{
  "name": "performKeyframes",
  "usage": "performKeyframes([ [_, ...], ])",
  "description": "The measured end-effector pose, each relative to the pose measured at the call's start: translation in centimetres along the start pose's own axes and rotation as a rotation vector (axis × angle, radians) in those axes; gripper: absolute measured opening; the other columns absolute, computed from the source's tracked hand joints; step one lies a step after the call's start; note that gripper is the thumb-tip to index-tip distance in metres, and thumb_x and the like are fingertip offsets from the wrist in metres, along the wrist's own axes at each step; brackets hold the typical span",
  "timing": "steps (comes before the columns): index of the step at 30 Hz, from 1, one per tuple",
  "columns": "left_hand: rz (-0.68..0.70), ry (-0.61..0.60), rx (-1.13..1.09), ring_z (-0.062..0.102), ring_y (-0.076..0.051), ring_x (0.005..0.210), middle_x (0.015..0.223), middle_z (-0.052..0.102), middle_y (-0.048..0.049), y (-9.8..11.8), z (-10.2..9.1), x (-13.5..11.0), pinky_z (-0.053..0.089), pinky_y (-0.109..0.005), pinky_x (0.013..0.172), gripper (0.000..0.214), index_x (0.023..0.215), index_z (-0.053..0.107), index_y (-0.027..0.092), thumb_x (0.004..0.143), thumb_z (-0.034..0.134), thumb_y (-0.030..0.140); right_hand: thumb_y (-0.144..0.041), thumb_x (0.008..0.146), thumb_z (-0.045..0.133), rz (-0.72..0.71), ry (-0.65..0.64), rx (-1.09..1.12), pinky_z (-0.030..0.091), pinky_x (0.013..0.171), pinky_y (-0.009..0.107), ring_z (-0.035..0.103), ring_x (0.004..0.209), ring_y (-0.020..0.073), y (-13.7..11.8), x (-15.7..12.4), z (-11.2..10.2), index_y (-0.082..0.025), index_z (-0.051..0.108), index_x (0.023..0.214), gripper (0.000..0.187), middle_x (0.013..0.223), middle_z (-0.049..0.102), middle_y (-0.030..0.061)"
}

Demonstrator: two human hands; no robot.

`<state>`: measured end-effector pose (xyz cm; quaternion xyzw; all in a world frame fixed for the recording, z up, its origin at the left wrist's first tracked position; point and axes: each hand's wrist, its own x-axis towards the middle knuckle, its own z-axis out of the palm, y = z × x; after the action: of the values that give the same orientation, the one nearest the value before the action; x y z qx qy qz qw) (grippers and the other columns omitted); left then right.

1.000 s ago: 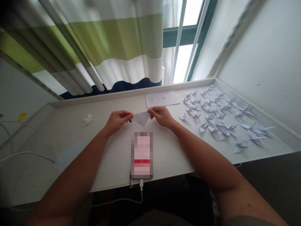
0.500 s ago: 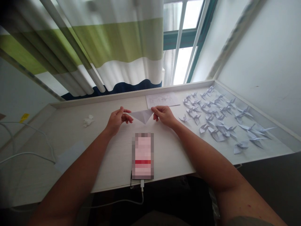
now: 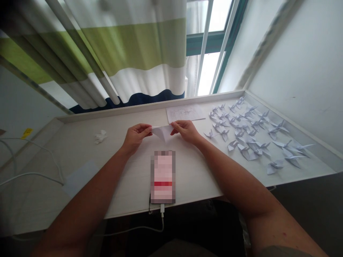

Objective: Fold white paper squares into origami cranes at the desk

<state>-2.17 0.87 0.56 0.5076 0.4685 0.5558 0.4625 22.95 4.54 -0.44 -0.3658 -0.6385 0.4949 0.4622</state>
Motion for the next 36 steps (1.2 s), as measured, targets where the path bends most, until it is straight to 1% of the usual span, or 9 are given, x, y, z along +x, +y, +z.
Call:
performKeyframes([
  [2,0.010,0.017,-0.022,0.073,-0.018,0.081,0.087,0.080,-0.0061,0.09,0.15,-0.07,0.062,-0.034,0.081,0.044,0.090,0.080,0.016,0.064,0.098,0.046,-0.072,0.077,0.085,0.011,0.022,0.055,0.064,0.078,0.037,0.074,0.076,0.0184,0.12,0.10,-0.02,-0.017,0.083,0.097,0.058,0.082,0.080,0.0071],
  [5,0.083,0.055,-0.011,0.070,-0.016,0.076,0.085,0.079,-0.0053,0.27,0.30,-0.18,0.059,-0.032,0.076,0.038,0.089,0.080,0.016,0.066,0.097,0.042,-0.060,0.073,0.093,0.043,0.029,0.175,0.065,0.083,0.038,0.074,0.083,0.0176,0.23,0.21,-0.10,-0.020,0.081,0.106,0.054,0.095,0.082,0.0066],
  [9,0.169,0.092,0.038,0.071,-0.017,0.078,0.086,0.079,-0.0052,0.43,0.37,-0.31,0.059,-0.034,0.080,0.035,0.090,0.080,0.017,0.070,0.094,0.041,-0.049,0.068,0.099,0.034,0.026,0.258,0.064,0.086,0.040,0.072,0.087,0.0177,0.21,0.25,-0.15,-0.022,0.079,0.111,0.054,0.095,0.078,0.0027],
  [12,0.191,0.100,0.050,0.073,-0.018,0.083,0.088,0.078,-0.0056,0.43,0.38,-0.33,0.060,-0.035,0.082,0.036,0.090,0.079,0.017,0.069,0.094,0.043,-0.045,0.065,0.100,0.032,0.014,0.267,0.064,0.087,0.040,0.071,0.090,0.0179,0.07,0.22,-0.09,-0.024,0.079,0.112,0.056,0.097,0.074,0.0015],
  [15,0.194,0.112,0.047,0.071,-0.017,0.079,0.086,0.078,-0.0050,0.43,0.38,-0.28,0.060,-0.034,0.079,0.035,0.090,0.079,0.017,0.069,0.094,0.041,-0.042,0.065,0.100,0.012,0.022,0.243,0.064,0.087,0.039,0.070,0.090,0.0175,-0.13,0.18,0.04,-0.025,0.078,0.112,0.054,0.100,0.072,0.0016],
  [20,0.170,0.126,0.040,0.069,-0.016,0.072,0.082,0.078,-0.0042,0.60,0.42,-0.27,0.060,-0.032,0.069,0.032,0.087,0.078,0.017,0.067,0.094,0.036,-0.039,0.067,0.098,-0.054,0.094,0.201,0.064,0.086,0.039,0.070,0.090,0.0177,-0.39,0.16,0.23,-0.024,0.077,0.109,0.050,0.100,0.072,0.0027],
  [27,0.117,0.105,0.036,0.069,-0.016,0.070,0.075,0.075,-0.0024,0.67,0.33,-0.24,0.060,-0.033,0.068,0.035,0.086,0.077,0.016,0.065,0.094,0.038,-0.039,0.071,0.094,-0.098,0.094,0.140,0.065,0.083,0.039,0.069,0.087,0.0171,-0.14,0.22,0.23,-0.022,0.075,0.113,0.049,0.101,0.072,0.0033],
  [31,0.061,0.071,-0.011,0.067,-0.015,0.070,0.075,0.074,-0.0019,0.62,0.30,-0.17,0.060,-0.031,0.067,0.033,0.087,0.079,0.017,0.064,0.094,0.036,-0.038,0.074,0.092,-0.089,0.077,0.128,0.064,0.085,0.039,0.069,0.089,0.0178,-0.25,0.11,0.26,-0.023,0.075,0.114,0.045,0.102,0.071,0.0036],
  [36,-0.043,0.028,-0.085,0.064,-0.013,0.065,0.071,0.071,-0.0007,0.62,0.37,-0.09,0.056,-0.027,0.061,0.033,0.086,0.079,0.017,0.062,0.094,0.034,-0.038,0.072,0.094,-0.054,0.092,0.191,0.062,0.086,0.038,0.069,0.090,0.0177,-0.60,-0.03,0.57,-0.023,0.076,0.111,0.045,0.100,0.071,0.0030],
])
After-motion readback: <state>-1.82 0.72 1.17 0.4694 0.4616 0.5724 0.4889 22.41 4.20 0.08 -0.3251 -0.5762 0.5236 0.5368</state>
